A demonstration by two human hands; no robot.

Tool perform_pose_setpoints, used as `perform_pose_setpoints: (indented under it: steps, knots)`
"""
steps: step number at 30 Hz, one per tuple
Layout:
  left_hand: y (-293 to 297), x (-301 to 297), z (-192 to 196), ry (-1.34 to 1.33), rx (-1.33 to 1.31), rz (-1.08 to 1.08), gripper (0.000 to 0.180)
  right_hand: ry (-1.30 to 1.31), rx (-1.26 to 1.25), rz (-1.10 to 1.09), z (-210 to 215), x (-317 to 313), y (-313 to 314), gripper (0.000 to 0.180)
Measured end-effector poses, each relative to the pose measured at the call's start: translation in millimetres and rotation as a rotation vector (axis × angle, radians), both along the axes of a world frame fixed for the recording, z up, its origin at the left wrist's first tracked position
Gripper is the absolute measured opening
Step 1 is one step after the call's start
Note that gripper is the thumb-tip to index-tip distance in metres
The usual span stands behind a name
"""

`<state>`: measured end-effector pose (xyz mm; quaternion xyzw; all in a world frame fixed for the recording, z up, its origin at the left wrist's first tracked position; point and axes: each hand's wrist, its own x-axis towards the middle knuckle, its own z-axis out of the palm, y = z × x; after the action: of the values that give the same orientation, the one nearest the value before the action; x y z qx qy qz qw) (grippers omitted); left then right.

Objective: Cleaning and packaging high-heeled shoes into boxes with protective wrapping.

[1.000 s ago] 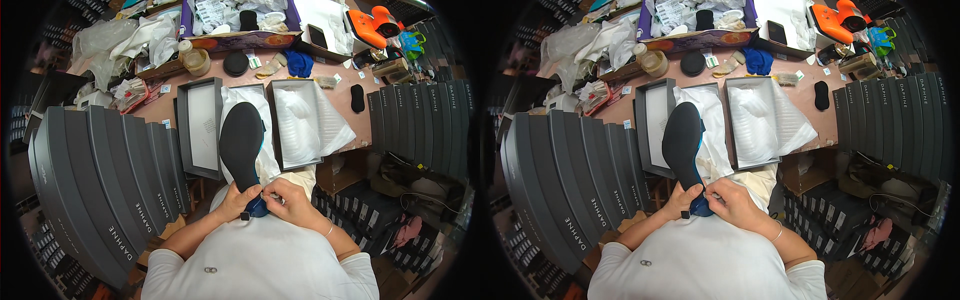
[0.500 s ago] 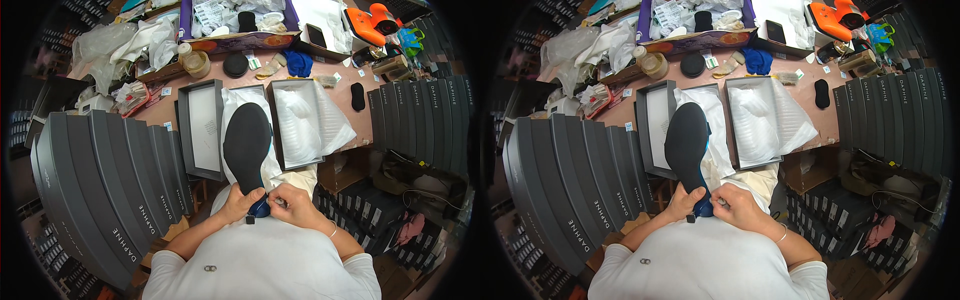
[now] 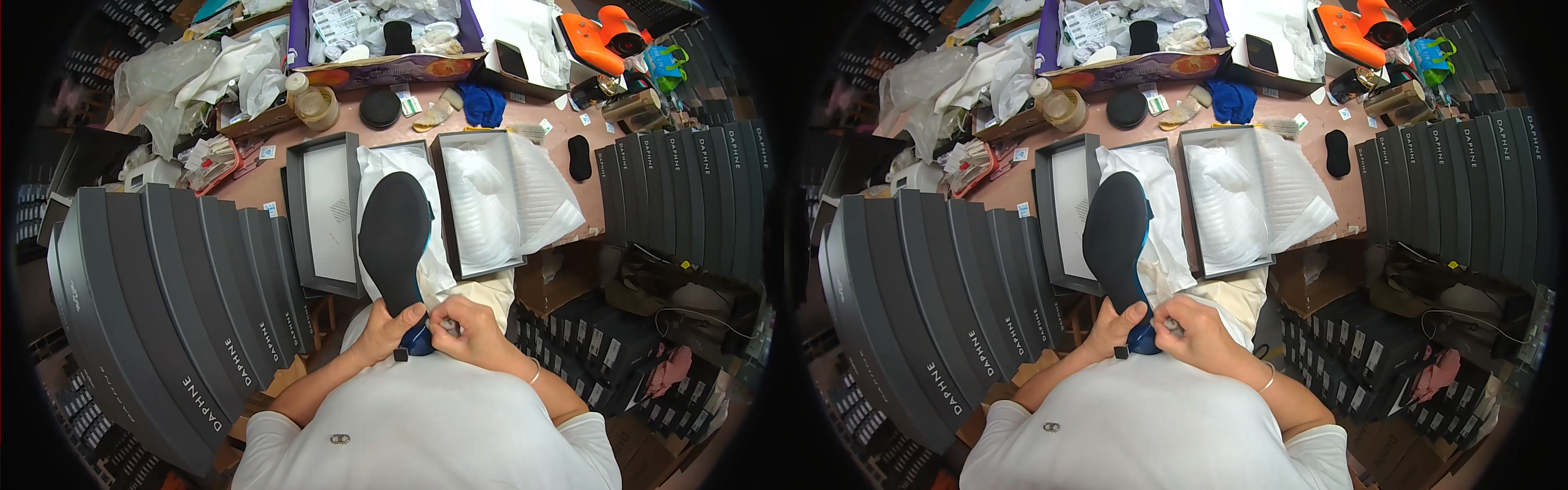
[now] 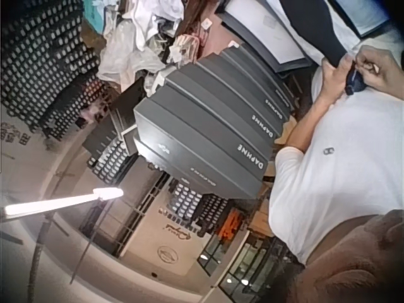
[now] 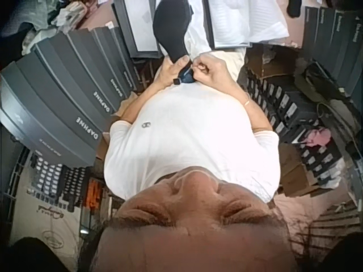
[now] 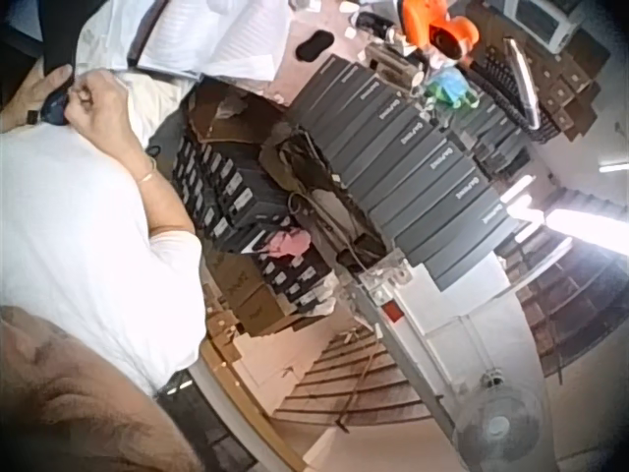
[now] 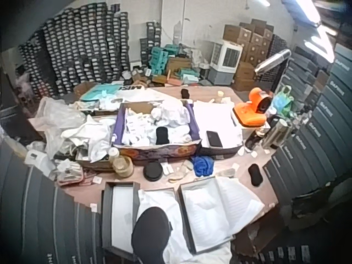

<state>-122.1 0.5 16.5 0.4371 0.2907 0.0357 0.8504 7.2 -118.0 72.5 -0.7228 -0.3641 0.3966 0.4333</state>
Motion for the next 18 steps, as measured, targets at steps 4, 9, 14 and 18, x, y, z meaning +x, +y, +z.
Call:
perform_pose_setpoints:
  steps: [4,9,14,18]
  knots:
    - [-0.5,-0.1,0.7,0.005,0.060,0.003,0.039,-0.017,0.001,0.018,2.1,0.0,0.3,0.012]
    - [-3.3,3.2,4.5,0.029,0.022,0.067,0.039,-0.032,0.010,0.043,1.9,0.8,-5.3,0.011]
    - [-3.2,-0.5,0.6,-0.002,0.073,-0.016,0.039,-0.057,0.024,-0.013,1.8,0.0,3.9,0.011]
    - [-3.6,1.6,4.7,-0.009,0.091,0.018,0.039,-0.018,-0.030,0.008,3.1,-1.0,-7.0,0.010]
